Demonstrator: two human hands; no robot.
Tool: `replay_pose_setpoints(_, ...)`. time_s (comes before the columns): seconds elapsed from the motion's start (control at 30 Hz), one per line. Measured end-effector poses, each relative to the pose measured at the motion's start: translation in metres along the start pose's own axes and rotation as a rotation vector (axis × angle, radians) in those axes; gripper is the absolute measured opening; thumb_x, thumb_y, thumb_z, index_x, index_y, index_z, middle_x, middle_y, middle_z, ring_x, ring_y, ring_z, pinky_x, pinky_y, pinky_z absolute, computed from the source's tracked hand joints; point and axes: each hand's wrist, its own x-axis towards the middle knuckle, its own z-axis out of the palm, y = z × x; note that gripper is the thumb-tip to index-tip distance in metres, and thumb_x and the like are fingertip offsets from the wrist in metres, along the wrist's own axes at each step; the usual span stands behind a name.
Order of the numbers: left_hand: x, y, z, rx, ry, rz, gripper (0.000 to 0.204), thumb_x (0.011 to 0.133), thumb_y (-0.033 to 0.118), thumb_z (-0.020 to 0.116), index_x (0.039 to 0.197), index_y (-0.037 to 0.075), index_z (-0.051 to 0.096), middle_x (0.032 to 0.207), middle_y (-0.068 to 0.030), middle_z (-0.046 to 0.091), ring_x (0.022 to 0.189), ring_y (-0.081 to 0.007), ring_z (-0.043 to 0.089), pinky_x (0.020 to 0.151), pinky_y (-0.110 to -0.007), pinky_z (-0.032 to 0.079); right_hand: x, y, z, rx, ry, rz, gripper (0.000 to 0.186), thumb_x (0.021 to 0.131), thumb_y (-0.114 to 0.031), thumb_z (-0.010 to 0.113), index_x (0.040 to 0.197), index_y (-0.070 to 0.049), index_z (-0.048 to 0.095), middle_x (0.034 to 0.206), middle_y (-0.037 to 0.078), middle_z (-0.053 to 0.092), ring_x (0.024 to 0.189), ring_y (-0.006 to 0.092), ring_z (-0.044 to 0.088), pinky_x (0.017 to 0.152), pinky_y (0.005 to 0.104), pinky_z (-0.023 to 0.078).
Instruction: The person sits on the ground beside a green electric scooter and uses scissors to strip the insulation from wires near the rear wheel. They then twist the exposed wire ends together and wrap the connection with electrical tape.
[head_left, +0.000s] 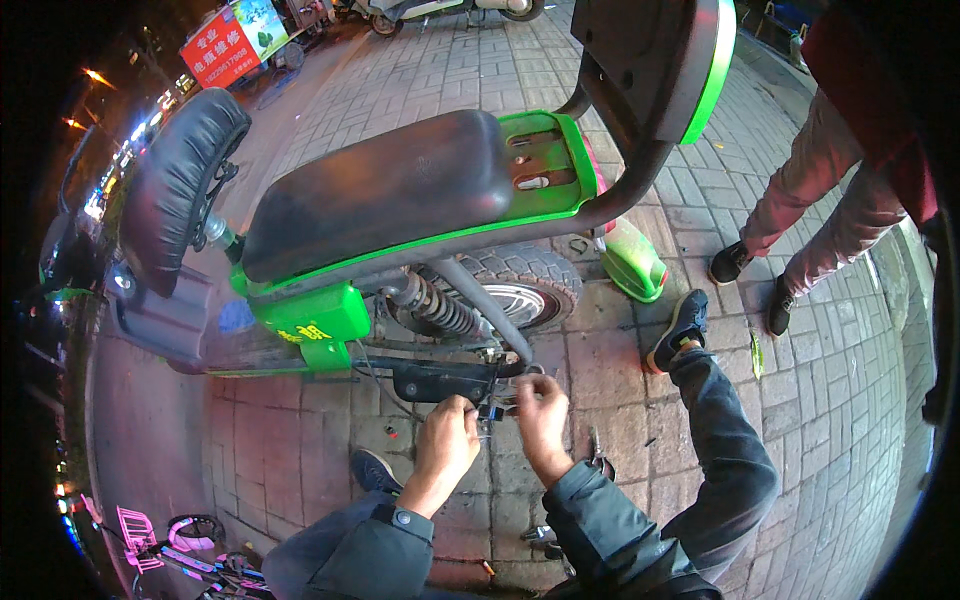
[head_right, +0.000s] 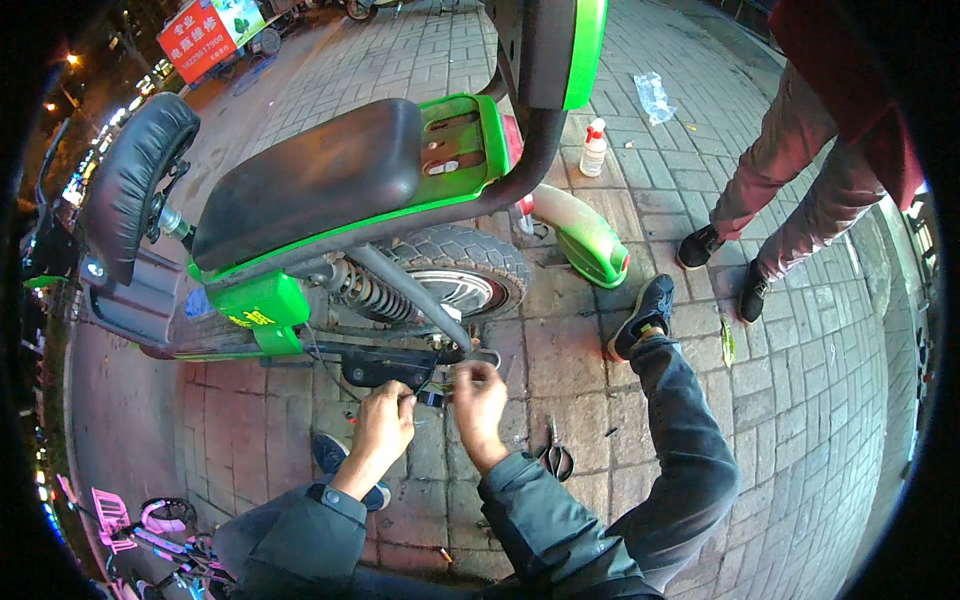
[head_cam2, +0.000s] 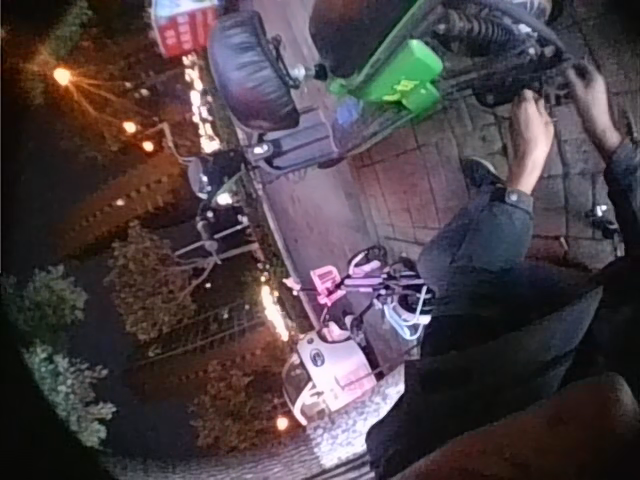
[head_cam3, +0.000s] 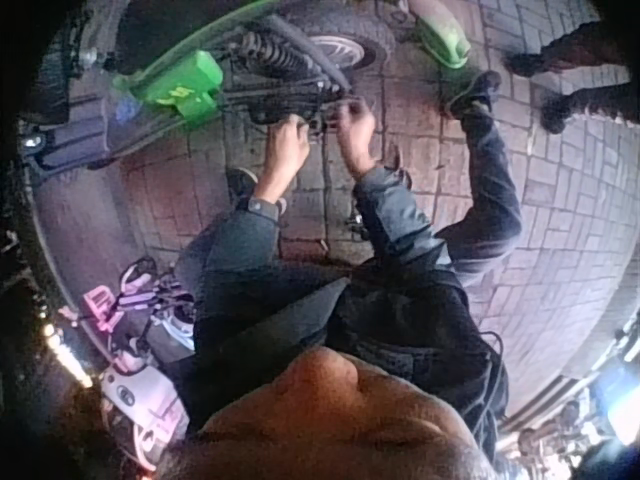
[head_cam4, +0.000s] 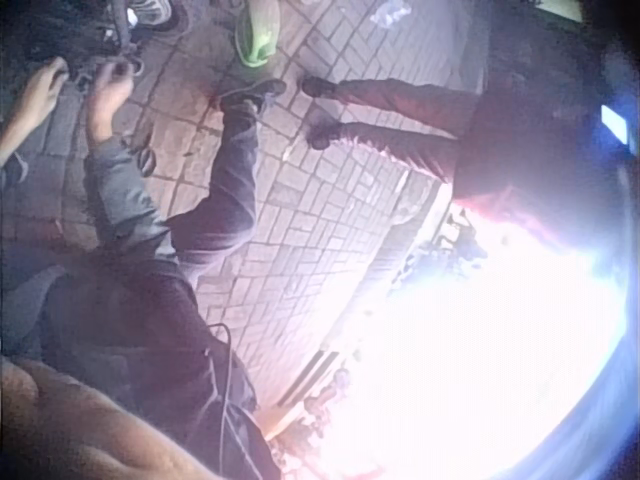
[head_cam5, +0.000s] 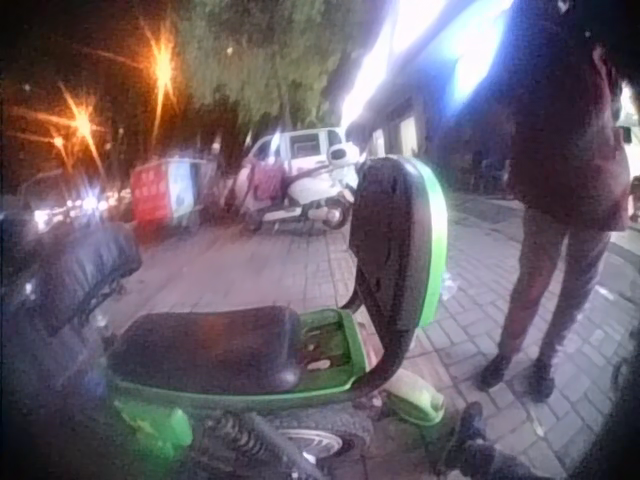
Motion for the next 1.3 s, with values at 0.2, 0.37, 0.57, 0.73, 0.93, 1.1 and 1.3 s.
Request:
replay_pose_setpoints(0.2,0.001,-0.005,-0.001,0.036,-0.051,-0.017,0.009,0.091,0.01,0.06,0.094,0.002,0.057,0.089,-0.0206,0.066,0.085,-0.0415,0.065,0.074,-0.05,0.051,-0.03,0.009,-0.035,0.147,-0.185,0.04,0.024,0.099,-0.02,0.062,0.106,0.003,0.06,0.081,0.005,0.064,0.072,0.0125,0.063,0.064,0.0276,0.053)
replay_pose_setpoints(0.37,-0.001,-0.003,-0.003,-0.007,-0.052,-0.019,0.007,0.091,0.007,0.06,0.094,0.001,0.057,0.087,-0.0212,0.066,0.086,-0.0421,0.065,0.077,-0.05,0.05,-0.041,0.01,-0.013,0.453,-0.602,0.122,0.051,0.093,-0.02,0.072,0.133,0.002,0.049,0.109,0.007,0.066,0.097,0.0123,0.062,0.083,0.0286,0.053)
replay_pose_setpoints(0.57,-0.008,-0.002,0.0,-0.071,0.007,0.066,0.008,0.091,0.004,0.06,0.096,0.0,0.056,0.091,-0.021,0.065,0.089,-0.0412,0.063,0.077,-0.049,0.049,-0.018,0.001,-0.013,0.505,-0.72,0.324,0.017,0.095,-0.016,0.069,0.105,-0.002,0.069,0.098,0.003,0.07,0.092,0.0121,0.064,0.09,0.0318,0.051)
replay_pose_setpoints(0.73,-0.019,0.0,0.002,-0.071,0.11,0.069,0.016,0.09,0.004,0.063,0.104,-0.001,0.058,0.098,-0.0216,0.064,0.09,-0.0417,0.062,0.078,-0.048,0.05,-0.024,-0.009,-0.022,0.724,-0.649,0.407,0.026,0.097,-0.022,0.067,0.116,-0.004,0.066,0.1,0.002,0.067,0.085,0.0101,0.062,0.081,0.0265,0.049)
replay_pose_setpoints(0.93,-0.01,-0.007,0.003,-0.012,0.146,-0.014,0.021,0.091,0.011,0.06,0.082,-0.006,0.066,0.084,-0.0261,0.066,0.08,-0.043,0.066,0.072,-0.048,0.052,-0.024,0.004,-0.024,0.946,-0.499,0.784,0.027,0.1,-0.012,0.055,0.124,-0.001,0.059,0.112,0.008,0.066,0.086,0.0131,0.064,0.072,0.0232,0.052)
replay_pose_setpoints(1.1,-0.001,-0.012,0.007,-0.016,0.007,-0.136,0.029,0.094,0.017,0.055,0.08,-0.005,0.068,0.075,-0.0252,0.066,0.072,-0.0429,0.066,0.066,-0.05,0.051,-0.042,0.017,-0.004,0.844,-0.586,0.674,0.034,0.102,-0.022,0.057,0.133,-0.009,0.053,0.109,0.004,0.066,0.085,0.0106,0.062,0.07,0.0234,0.049)
replay_pose_setpoints(1.3,0.001,-0.006,-0.009,-0.092,-0.092,-0.211,0.039,0.094,0.028,0.058,0.075,-0.005,0.068,0.069,-0.0207,0.067,0.065,-0.0348,0.069,0.063,-0.044,0.053,-0.023,0.011,0.015,0.746,-0.748,0.543,0.03,0.101,-0.032,0.06,0.122,-0.011,0.063,0.093,-0.005,0.064,0.085,0.0057,0.058,0.072,0.0263,0.044)
